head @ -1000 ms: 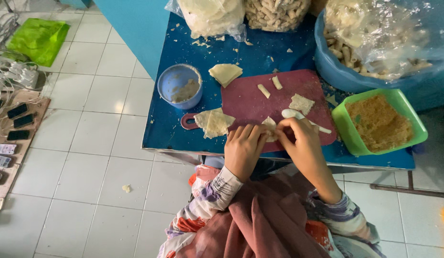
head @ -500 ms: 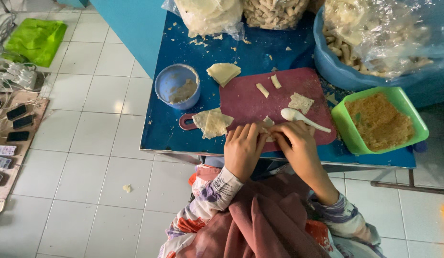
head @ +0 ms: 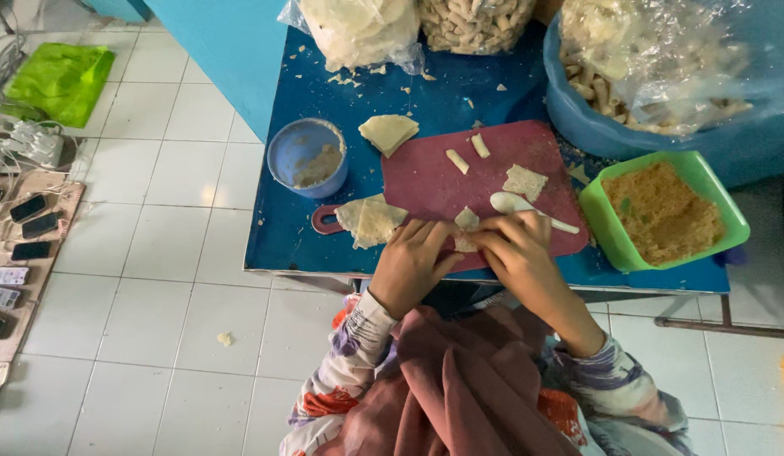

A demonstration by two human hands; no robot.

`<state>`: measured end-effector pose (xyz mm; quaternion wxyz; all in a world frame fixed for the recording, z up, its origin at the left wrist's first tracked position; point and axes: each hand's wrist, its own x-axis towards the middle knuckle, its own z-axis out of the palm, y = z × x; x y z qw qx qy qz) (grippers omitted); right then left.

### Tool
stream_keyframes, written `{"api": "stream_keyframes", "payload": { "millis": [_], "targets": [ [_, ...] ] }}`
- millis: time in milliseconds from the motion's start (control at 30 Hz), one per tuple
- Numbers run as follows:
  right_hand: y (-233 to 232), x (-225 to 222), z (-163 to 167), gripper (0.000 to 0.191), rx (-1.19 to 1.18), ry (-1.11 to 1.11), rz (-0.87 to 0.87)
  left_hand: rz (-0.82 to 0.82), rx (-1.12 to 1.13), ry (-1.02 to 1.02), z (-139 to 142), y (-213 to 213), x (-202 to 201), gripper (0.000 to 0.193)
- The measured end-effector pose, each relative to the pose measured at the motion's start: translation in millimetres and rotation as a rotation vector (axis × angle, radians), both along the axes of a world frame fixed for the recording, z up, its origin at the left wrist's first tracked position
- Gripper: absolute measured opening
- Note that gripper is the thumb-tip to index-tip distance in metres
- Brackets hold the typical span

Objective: The person tears pieces from a sheet of dough wrapper, spoons brown filling from a green container onto a piece, and folds the wrapper closed over the filling, setting finished pieces aside on the table. They repeat this cycle, occasionally reaching into a large bowl of dough pieces.

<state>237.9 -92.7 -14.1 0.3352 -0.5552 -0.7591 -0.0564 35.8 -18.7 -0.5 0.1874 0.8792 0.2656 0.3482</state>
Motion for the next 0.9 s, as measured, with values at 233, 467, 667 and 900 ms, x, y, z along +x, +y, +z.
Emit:
{"api": "stream_keyframes", "payload": {
  "millis": [233,467,667,900],
  "targets": [
    [8,8,8,0.019,0.016,-0.04,0.08,-0.009,0.199,0.039,-8,5,3,0.011],
    [13,6,7,0.021,-0.059,0.018,0.065,0.103,0.125,0.03,-13,4,14,0.01],
    [21,10,3,0.014,-0.1,0.051,0.051,0.105,0.052,-0.06,-6,1,15,0.017],
    [25,8,7,0.013,-0.159,0.195,0.011,0.21,-0.027,0.015,2,0,24,0.007]
  ]
}}
